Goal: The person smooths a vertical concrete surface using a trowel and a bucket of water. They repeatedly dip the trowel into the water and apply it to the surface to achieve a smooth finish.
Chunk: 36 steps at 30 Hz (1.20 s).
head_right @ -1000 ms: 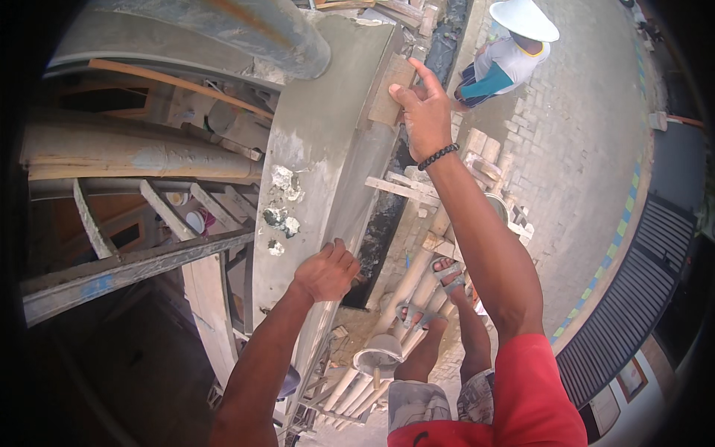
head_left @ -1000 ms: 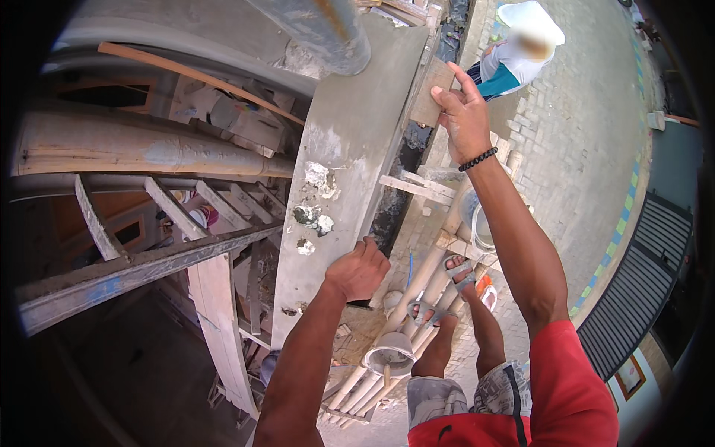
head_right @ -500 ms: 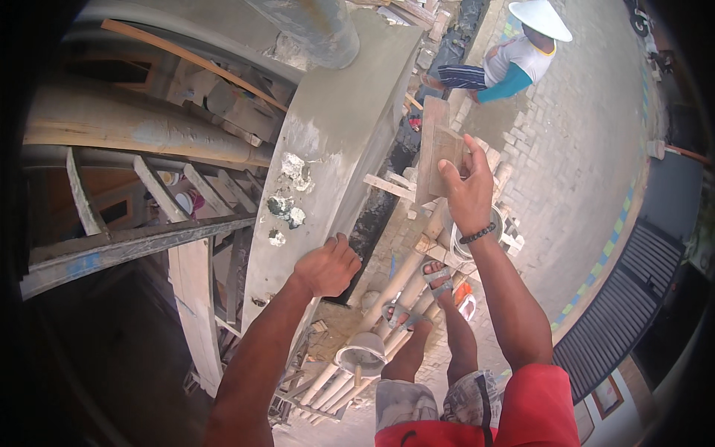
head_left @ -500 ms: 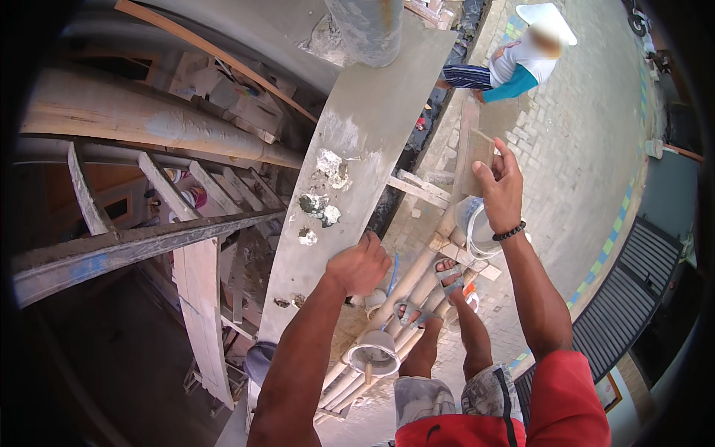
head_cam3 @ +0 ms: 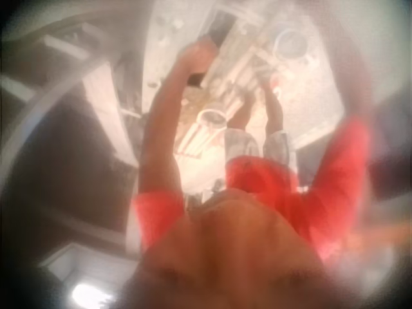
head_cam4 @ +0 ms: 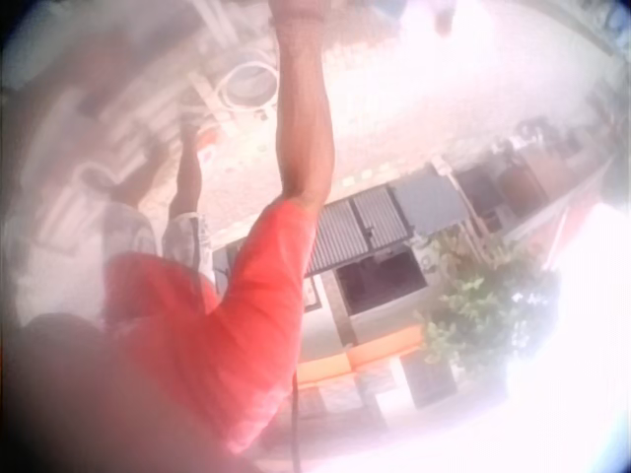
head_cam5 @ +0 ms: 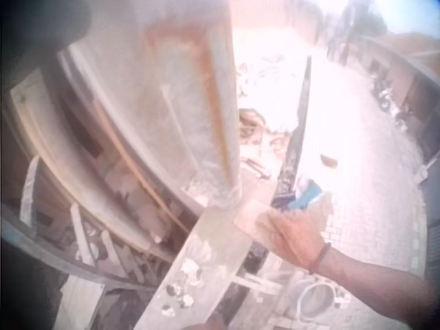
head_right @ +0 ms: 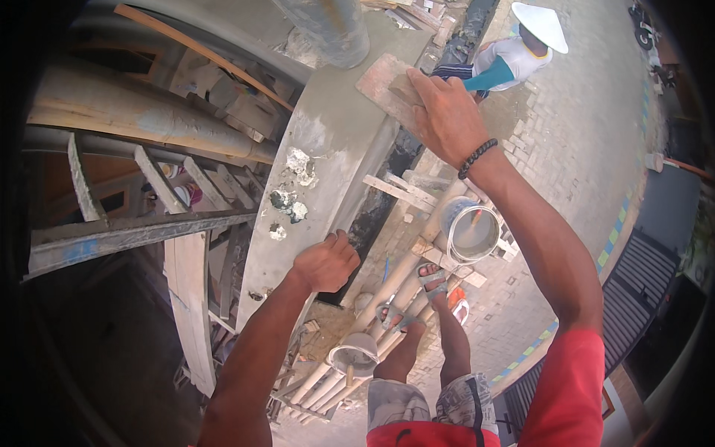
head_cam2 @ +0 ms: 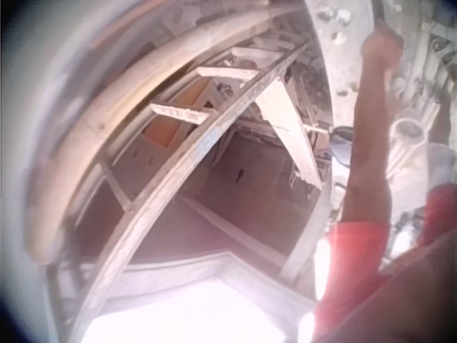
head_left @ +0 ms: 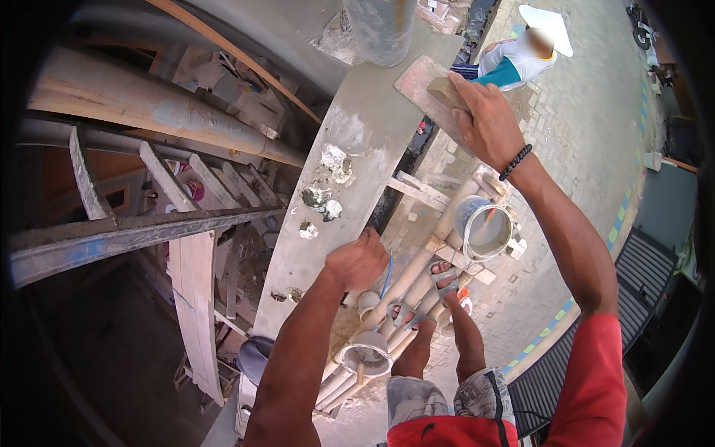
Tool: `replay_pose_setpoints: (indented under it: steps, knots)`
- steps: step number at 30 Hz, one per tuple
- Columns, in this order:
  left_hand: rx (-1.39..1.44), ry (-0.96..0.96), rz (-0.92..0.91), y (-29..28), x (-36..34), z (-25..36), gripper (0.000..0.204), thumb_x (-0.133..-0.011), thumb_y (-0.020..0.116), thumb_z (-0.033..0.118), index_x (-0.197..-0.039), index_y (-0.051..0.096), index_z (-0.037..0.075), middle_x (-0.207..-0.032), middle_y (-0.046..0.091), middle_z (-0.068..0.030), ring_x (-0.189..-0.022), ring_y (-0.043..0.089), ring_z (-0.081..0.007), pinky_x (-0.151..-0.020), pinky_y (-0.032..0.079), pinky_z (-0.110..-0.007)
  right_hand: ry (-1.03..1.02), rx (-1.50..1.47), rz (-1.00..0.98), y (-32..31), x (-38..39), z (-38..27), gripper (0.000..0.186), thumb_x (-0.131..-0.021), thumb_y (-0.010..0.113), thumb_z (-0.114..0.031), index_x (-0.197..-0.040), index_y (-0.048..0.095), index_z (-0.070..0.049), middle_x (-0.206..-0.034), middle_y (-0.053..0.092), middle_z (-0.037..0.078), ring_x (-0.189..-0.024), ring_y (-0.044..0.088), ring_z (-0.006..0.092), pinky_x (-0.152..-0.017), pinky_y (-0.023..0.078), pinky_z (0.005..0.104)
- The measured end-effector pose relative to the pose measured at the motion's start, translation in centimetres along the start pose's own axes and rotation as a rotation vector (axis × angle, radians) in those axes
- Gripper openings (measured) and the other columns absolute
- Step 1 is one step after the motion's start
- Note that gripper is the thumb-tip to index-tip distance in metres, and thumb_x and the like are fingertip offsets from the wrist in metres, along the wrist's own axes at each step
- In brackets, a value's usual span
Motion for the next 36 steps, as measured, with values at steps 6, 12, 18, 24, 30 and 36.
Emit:
replay_pose_setpoints:
  steps: [6,12,18,24,30,36]
  knots:
    - [0.023,-0.007,-0.026,0.4,-0.1,0.1,0.029,-0.079,0.052,0.023,-0.092,0.066,0.0,-0.094,0.066,-0.0173,-0.105,0.056,-0.04,-0.088,0.048,-0.041,-0.126,-0.258,-0.246,1.0,7.1,-7.0,0.058,-0.078,0.061,-0.003,-0.134,0.046,0.0,-0.097,0.061,0.015,-0.087,0.054,0.0332,-0.08,0.046,0.0422]
    - [0.032,0.001,0.002,-0.3,-0.4,0.0,0.029,-0.078,0.054,0.022,-0.092,0.066,0.0,-0.093,0.066,-0.017,-0.105,0.057,-0.0398,-0.088,0.048,-0.041,0.718,-1.165,0.271,2.4,6.8,2.9,0.062,-0.086,0.064,-0.007,-0.142,0.038,-0.001,-0.109,0.064,0.015,-0.09,0.064,0.0186,-0.073,0.053,0.0308]
    - [0.044,-0.013,0.029,-0.3,-0.4,0.0,0.027,-0.078,0.055,0.021,-0.091,0.066,0.0,-0.093,0.066,-0.0172,-0.105,0.057,-0.0398,-0.087,0.048,-0.041,0.71,-1.472,0.486,7.4,2.1,5.3,0.063,-0.086,0.064,-0.007,-0.143,0.038,-0.003,-0.103,0.064,0.01,-0.086,0.063,0.0143,-0.062,0.051,0.0296]
    - [0.03,0.029,-0.041,0.0,-0.1,0.1,0.03,-0.084,0.05,0.022,-0.096,0.066,-0.001,-0.098,0.066,-0.0212,-0.104,0.057,-0.0427,-0.091,0.047,-0.045,0.855,-1.552,0.312,12.5,5.4,1.7,0.063,-0.085,0.064,-0.006,-0.143,0.04,-0.003,-0.097,0.064,0.006,-0.075,0.059,0.0101,-0.055,0.046,0.025]
    - [0.002,0.002,0.053,0.4,0.4,0.0,0.026,-0.078,0.054,0.022,-0.09,0.066,0.001,-0.092,0.065,-0.017,-0.103,0.058,-0.0404,-0.088,0.048,-0.043,1.063,-1.559,0.242,14.4,12.6,-0.2,0.063,-0.086,0.064,-0.007,-0.143,0.039,-0.004,-0.086,0.063,0.002,-0.07,0.057,0.0083,-0.054,0.044,0.0239]
    - [0.028,0.014,0.017,0.1,0.0,0.1,0.031,-0.074,0.059,0.025,-0.094,0.064,0.002,-0.092,0.064,-0.0164,-0.105,0.057,-0.039,-0.088,0.048,-0.044,0.824,-1.569,0.57,7.3,3.2,5.2,0.061,-0.085,0.064,-0.007,-0.142,0.041,-0.004,-0.09,0.063,0.008,-0.074,0.061,0.013,-0.061,0.048,0.0269]
Point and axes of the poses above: each hand's wrist, its own x-axis away from the middle knuckle, its own y-axis out of the palm, z = x × y, the point moved 5 cm from there along -x, towards the middle knuckle
